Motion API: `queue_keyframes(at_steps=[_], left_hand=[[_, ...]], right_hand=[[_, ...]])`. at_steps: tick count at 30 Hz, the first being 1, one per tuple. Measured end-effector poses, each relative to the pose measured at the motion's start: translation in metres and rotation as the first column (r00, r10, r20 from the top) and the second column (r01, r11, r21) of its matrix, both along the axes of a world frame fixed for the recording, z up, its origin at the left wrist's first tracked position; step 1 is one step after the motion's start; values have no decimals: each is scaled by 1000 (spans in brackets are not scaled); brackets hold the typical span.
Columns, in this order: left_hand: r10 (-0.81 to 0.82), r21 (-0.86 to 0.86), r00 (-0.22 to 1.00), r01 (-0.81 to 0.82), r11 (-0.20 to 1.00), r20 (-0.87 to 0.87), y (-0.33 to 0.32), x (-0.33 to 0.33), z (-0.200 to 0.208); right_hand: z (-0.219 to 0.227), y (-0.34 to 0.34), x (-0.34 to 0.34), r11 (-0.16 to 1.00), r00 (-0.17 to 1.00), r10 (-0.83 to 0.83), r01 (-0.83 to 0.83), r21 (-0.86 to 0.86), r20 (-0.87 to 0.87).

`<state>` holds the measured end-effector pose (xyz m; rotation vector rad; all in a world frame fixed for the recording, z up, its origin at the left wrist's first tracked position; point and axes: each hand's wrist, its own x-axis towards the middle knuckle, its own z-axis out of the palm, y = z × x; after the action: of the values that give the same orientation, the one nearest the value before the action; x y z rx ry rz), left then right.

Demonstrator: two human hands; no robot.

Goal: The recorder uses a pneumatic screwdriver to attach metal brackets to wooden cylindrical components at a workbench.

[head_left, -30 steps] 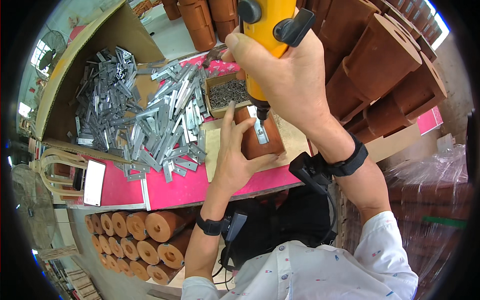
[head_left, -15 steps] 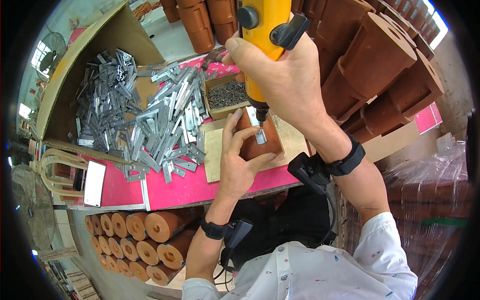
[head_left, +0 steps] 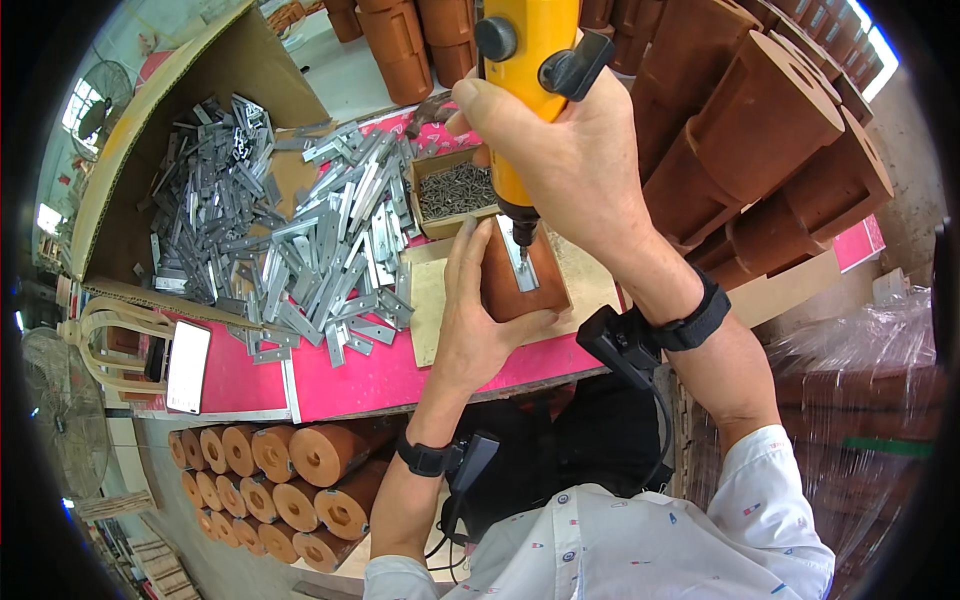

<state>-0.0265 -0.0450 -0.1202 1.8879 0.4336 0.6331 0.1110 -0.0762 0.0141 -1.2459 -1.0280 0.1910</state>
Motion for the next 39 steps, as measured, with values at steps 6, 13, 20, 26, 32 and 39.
queue_keyframes(at_steps=[6, 13, 20, 26, 32, 39], left_hand=[[1, -15, 1000, -1, 1000, 5, 0, 1, 1], [3, -10, 1000, -3, 1000, 9, 2, 0, -2], [-9, 32, 999, 8, 999, 31, 1, 2, -1], [-6, 41, 999, 5, 999, 32, 2, 1, -1], [4, 80, 1000, -5, 997, 17, 2, 1, 1], [12, 34, 1000, -13, 999, 14, 1, 1, 1]], right_hand=[[0, 1, -1, 1000, 1000, 20, -20, -11, 6], [-3, 2, -2, 1000, 1000, 16, -16, -7, -9], [-3, 9, 2, 999, 1000, -15, 16, -32, 14], [-3, 11, 2, 998, 999, -23, 25, -65, 27], [-2, 6, 0, 1000, 1000, -8, 8, -31, -1], [-1, 4, -3, 998, 994, -65, 67, -15, 87]])
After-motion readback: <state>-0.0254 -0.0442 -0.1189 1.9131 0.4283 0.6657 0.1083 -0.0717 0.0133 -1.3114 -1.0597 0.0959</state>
